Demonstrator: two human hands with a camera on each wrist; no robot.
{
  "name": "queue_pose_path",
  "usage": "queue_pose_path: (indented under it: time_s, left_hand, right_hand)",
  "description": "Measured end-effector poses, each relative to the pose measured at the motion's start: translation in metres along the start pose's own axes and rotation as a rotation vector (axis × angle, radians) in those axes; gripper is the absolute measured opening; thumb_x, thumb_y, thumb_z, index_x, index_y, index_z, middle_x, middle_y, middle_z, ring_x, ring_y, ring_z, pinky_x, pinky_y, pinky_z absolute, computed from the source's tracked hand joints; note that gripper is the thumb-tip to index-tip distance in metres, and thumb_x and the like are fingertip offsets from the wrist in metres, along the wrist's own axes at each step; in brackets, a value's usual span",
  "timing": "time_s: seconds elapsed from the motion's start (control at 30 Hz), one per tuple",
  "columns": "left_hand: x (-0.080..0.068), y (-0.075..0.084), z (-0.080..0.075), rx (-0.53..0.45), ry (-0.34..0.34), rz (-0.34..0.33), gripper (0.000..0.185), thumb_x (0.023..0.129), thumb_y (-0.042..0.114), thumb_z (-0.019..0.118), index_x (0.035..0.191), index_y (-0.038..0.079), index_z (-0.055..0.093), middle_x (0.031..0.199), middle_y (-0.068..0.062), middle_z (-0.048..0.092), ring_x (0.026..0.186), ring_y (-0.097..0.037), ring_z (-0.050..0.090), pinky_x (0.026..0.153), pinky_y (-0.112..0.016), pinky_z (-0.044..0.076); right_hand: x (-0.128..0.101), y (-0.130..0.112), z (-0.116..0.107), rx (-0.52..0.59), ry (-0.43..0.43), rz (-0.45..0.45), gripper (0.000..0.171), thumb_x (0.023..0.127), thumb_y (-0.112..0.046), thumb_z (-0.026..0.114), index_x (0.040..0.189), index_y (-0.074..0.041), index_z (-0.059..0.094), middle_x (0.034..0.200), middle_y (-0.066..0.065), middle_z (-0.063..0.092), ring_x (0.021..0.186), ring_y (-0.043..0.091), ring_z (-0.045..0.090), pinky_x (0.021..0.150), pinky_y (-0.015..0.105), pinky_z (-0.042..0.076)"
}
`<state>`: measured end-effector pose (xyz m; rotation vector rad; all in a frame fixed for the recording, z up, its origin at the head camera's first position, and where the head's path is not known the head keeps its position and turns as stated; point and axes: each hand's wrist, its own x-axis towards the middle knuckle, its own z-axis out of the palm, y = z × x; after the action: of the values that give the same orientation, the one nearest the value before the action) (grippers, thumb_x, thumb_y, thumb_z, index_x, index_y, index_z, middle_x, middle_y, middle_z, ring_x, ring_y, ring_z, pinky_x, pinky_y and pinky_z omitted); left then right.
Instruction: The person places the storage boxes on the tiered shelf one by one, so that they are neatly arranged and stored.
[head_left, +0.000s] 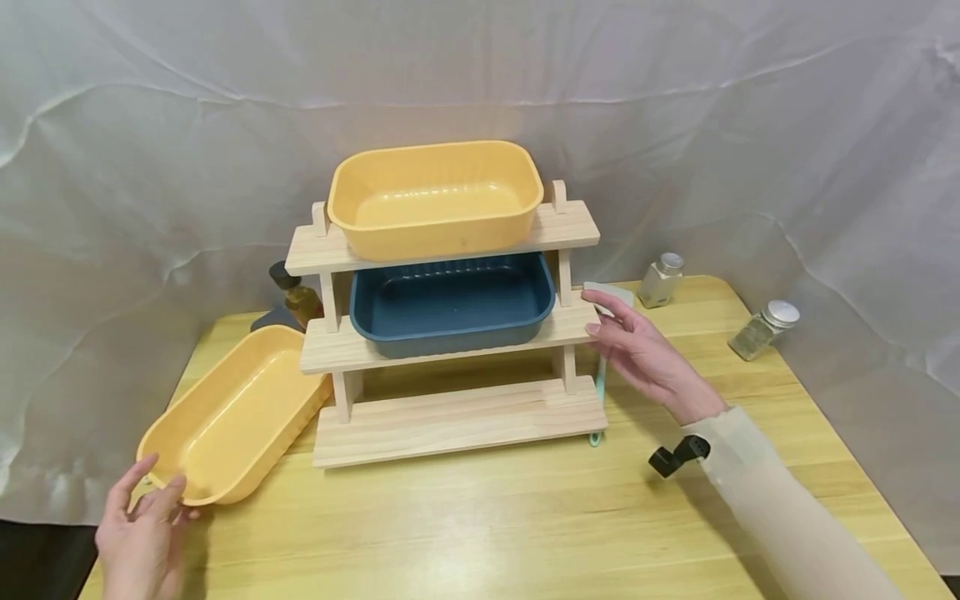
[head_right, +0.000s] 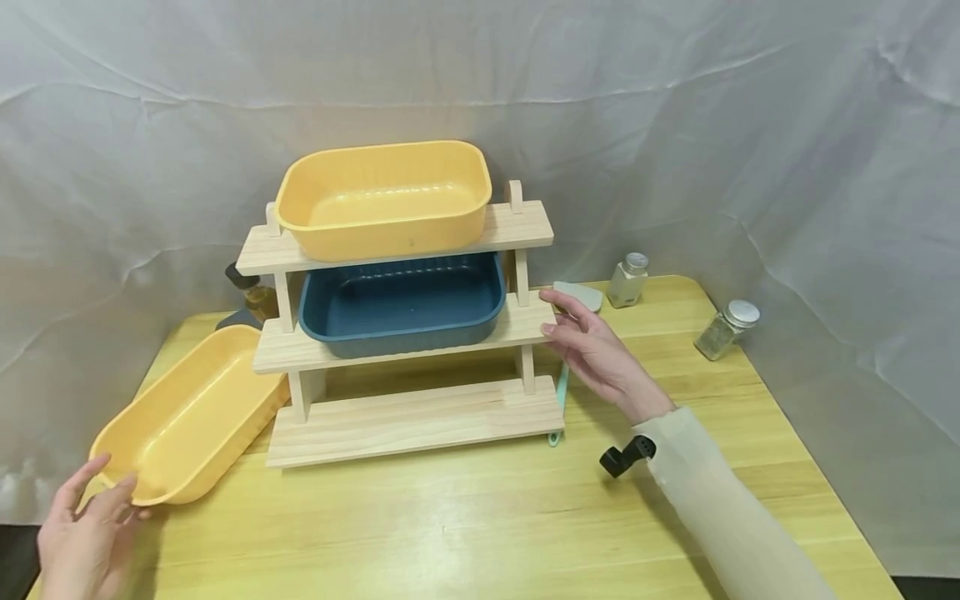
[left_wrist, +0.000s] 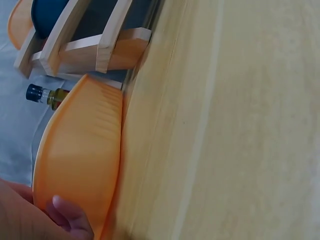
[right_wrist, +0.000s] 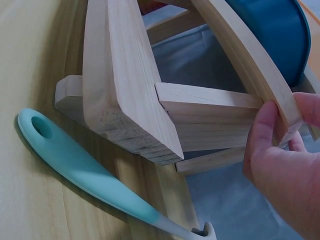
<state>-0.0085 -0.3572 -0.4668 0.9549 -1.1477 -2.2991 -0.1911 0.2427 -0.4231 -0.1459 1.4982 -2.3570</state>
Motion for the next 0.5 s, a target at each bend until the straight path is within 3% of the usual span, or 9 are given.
queue_pose_path:
  time_s: [0.23, 0.5]
  left_hand:
    - [0.0006, 0.0026, 0.0031, -0.012, 0.094, 0.003, 0.051, 0.098, -0.023, 0.061, 0.127, 0.017, 0.073, 0.068, -0.002, 0.053, 0.051, -0.016, 0.056, 0.046, -0.028, 0.051]
    - [0.0025, 0.0047, 0.0075, -0.129, 0.114, 0.098, 0.053, 0.093, -0.032, 0.052, 0.123, 0.004, 0.078, 0.064, -0.002, 0.046, 0.045, -0.017, 0.051, 0.037, -0.028, 0.044]
  right_hand:
    - [-0.0002, 0.0003, -0.0002, 0.001, 0.009, 0.004, 0.054, 0.109, 0.009, 0.057, 0.158, -0.011, 0.048, 0.127, 0.007, 0.056, 0.103, 0.015, 0.062, 0.094, 0.025, 0.054]
    - [0.0003, -0.0001, 0.0002, 0.011, 0.016, 0.020, 0.055, 0.109, 0.010, 0.056, 0.159, -0.011, 0.045, 0.130, 0.009, 0.055, 0.106, 0.016, 0.063, 0.094, 0.025, 0.055]
